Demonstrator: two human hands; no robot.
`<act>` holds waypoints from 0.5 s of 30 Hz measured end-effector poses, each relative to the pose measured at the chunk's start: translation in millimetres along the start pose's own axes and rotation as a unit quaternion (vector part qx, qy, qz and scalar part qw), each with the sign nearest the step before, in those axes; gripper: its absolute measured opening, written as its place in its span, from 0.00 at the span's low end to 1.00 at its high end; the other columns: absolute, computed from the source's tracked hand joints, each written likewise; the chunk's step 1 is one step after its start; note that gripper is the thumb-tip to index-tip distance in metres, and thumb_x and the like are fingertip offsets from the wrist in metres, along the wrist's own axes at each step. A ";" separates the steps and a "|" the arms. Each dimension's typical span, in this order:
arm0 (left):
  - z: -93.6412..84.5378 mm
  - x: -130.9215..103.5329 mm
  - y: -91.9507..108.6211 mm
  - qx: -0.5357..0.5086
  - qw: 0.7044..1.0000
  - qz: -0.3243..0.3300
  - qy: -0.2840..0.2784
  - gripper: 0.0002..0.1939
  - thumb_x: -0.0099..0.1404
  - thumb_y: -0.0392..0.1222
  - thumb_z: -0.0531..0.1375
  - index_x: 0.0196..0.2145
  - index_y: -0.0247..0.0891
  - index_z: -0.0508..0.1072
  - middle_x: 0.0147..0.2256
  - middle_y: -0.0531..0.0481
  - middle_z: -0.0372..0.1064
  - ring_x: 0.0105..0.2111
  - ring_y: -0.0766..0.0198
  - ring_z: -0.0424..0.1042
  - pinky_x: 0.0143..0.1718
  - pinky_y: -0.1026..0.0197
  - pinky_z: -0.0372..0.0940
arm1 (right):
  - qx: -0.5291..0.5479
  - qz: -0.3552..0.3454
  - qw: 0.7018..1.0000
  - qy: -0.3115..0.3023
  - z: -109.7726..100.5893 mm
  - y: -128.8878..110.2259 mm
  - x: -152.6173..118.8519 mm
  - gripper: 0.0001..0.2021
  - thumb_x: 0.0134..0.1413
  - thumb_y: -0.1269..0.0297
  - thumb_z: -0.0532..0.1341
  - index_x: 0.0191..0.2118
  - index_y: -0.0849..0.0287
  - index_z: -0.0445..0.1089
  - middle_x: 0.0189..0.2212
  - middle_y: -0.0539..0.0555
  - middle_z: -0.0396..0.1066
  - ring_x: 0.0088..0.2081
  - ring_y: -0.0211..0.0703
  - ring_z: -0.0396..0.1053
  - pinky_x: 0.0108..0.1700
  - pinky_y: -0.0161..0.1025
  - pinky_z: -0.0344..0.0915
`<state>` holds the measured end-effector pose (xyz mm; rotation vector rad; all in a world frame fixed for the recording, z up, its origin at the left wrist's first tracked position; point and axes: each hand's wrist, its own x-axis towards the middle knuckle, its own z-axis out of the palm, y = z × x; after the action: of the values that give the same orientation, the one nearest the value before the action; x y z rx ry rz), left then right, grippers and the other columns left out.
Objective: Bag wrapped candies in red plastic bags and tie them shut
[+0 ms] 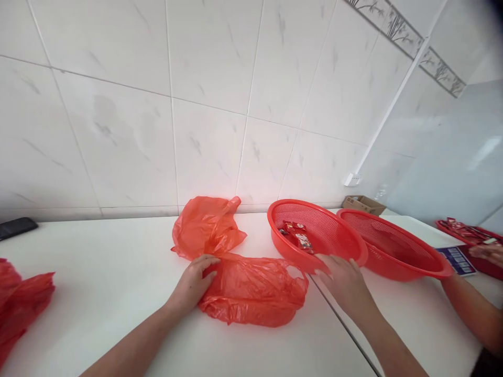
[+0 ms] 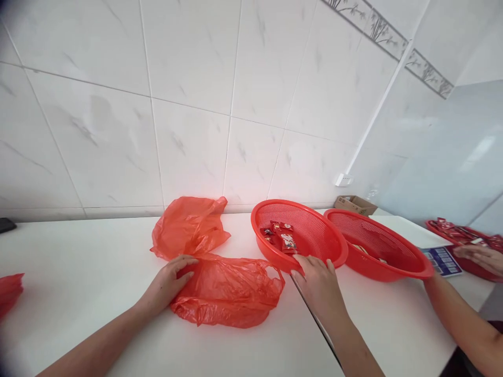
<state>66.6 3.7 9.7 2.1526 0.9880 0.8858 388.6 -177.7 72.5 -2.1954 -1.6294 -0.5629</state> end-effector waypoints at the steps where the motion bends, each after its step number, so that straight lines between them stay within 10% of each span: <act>1: -0.6 0.5 -0.9 -0.004 1.000 -0.004 0.004 0.17 0.59 0.36 0.51 0.42 0.43 0.74 0.46 0.50 0.71 0.46 0.58 0.70 0.49 0.56 0.65 | -0.014 -0.014 0.999 -0.027 -2.5 7.4 -3.9 0.13 0.58 0.59 0.52 0.44 0.54 0.69 0.38 0.55 0.74 0.42 0.51 0.70 0.50 0.55 0.59; 9: -2.2 1.5 -1.9 -0.012 0.999 -0.022 0.028 0.16 0.58 0.36 0.49 0.38 0.43 0.74 0.44 0.52 0.72 0.44 0.58 0.71 0.47 0.57 0.65 | -0.074 -0.109 0.989 -0.071 -35.2 32.2 -75.6 0.14 0.58 0.56 0.54 0.44 0.54 0.72 0.37 0.57 0.75 0.38 0.52 0.73 0.39 0.47 0.69; 15: -1.8 -1.2 0.3 -0.006 0.999 -0.039 0.037 0.14 0.60 0.42 0.52 0.41 0.43 0.73 0.46 0.50 0.71 0.45 0.56 0.70 0.50 0.54 0.64 | 0.048 -0.036 0.973 -0.224 -65.7 67.4 -115.0 0.16 0.51 0.51 0.60 0.47 0.41 0.72 0.44 0.52 0.75 0.44 0.52 0.73 0.43 0.43 0.73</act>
<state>64.7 3.0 10.7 2.0693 1.0916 0.9382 416.2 -323.6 67.8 -2.3126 -1.9109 0.0044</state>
